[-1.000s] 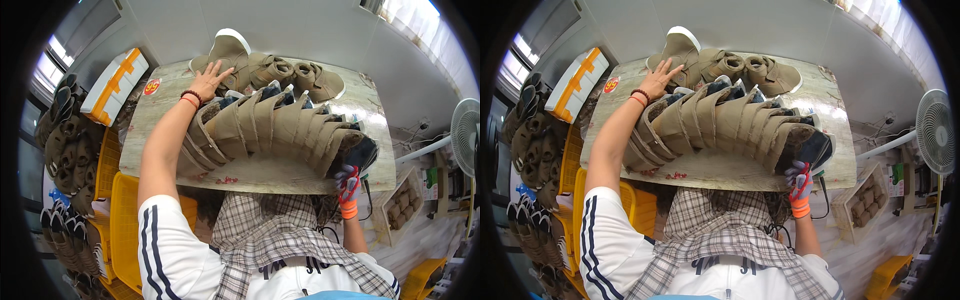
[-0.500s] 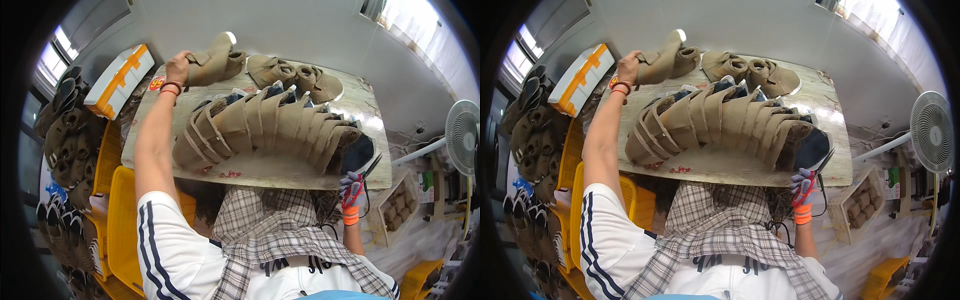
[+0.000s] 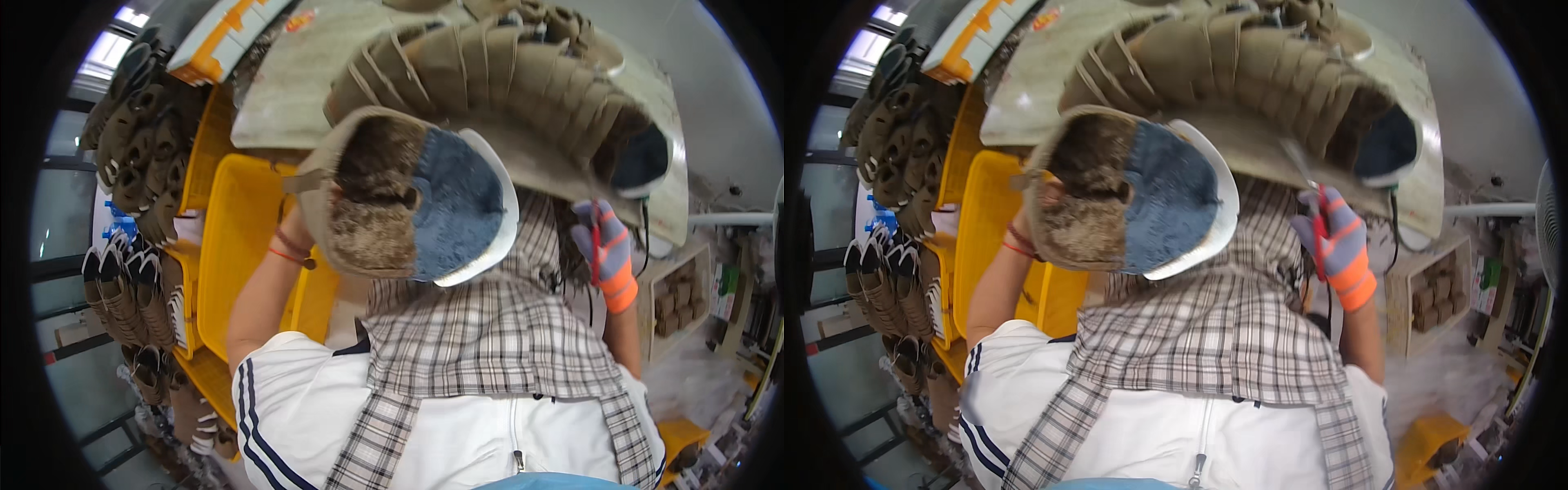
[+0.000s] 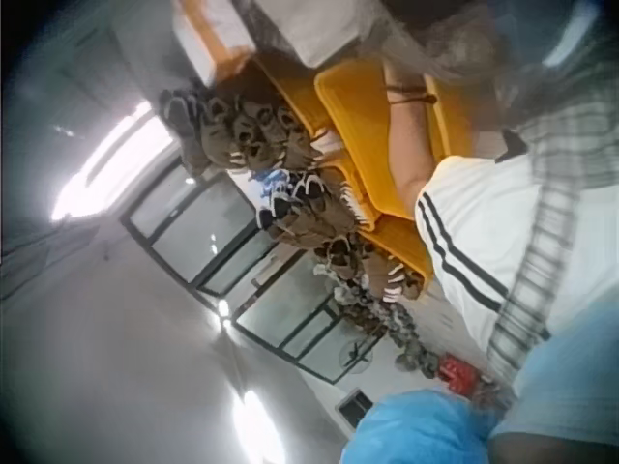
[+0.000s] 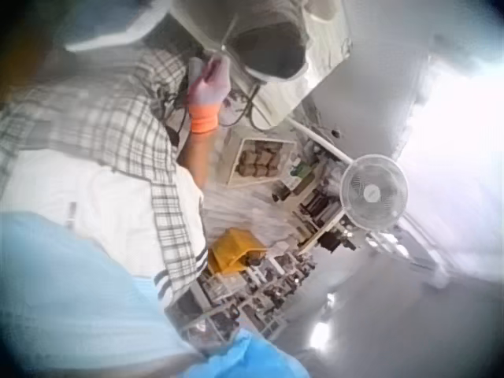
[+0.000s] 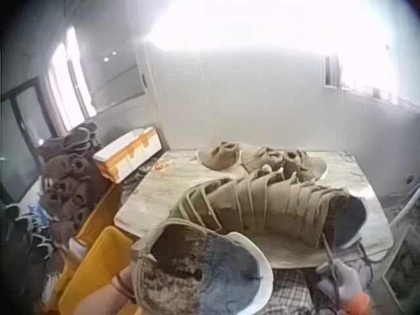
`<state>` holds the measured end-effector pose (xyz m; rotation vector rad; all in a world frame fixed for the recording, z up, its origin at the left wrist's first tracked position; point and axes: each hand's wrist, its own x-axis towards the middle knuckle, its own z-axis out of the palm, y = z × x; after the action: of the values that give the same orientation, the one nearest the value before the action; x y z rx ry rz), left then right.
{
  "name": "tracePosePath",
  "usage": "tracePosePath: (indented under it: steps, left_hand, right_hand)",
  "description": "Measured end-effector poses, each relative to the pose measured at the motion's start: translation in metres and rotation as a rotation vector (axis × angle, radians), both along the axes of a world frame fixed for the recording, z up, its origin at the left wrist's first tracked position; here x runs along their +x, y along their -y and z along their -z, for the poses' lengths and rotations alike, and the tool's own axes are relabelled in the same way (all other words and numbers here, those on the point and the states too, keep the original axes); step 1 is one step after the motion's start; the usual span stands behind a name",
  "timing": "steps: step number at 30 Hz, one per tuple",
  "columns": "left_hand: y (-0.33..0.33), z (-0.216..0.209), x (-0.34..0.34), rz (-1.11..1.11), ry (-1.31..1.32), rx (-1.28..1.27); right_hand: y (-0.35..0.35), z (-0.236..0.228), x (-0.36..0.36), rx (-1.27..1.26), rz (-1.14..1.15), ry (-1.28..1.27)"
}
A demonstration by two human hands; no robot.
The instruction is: The person uses a green electric trimmer to remove excess lining from the inside of a beige boot. They then switch to red-handled scissors to trim the interior lining of several other boots on the table, working one at a time.
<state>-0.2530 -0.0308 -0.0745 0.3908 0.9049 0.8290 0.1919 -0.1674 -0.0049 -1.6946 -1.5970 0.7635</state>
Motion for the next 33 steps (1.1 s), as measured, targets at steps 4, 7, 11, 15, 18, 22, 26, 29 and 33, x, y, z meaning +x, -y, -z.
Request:
tracePosePath:
  steps: [4, 7, 11, 15, 18, 22, 26, 29, 33]
  left_hand:
    - [0.055, 0.069, 0.026, 0.21, -0.037, -0.254]
    - [0.066, 0.094, 0.022, 0.201, -0.073, -0.309]
    - [0.074, 0.087, 0.012, 0.033, -0.046, -0.46]
    - [0.074, 0.117, -0.035, 0.125, 0.16, -0.484]
    - [0.071, 0.113, -0.046, 0.321, 0.378, -0.358]
    - [0.074, 0.09, -0.031, 0.325, 0.205, -0.334]
    - [0.084, 0.085, -0.016, 0.262, -0.003, -0.276]
    - [0.089, 0.092, -0.015, 0.229, -0.257, -0.251]
    - [0.101, 0.128, -0.041, 0.286, -0.192, -0.136]
  right_hand:
    - [-0.012, -0.004, -0.056, 0.082, -0.264, 0.435]
    - [-0.024, 0.033, -0.074, 0.108, -0.397, 0.471]
    - [-0.032, 0.057, -0.095, 0.038, -0.513, 0.556]
    - [-0.029, 0.065, -0.102, -0.022, -0.565, 0.576]
    - [-0.028, 0.069, -0.104, -0.059, -0.588, 0.61]
    - [-0.027, 0.07, -0.104, -0.052, -0.595, 0.597]
    - [-0.028, 0.071, -0.103, -0.035, -0.601, 0.548]
    - [-0.03, 0.066, -0.103, -0.078, -0.605, 0.556]
    - [-0.029, 0.062, -0.097, 0.024, -0.609, 0.537]
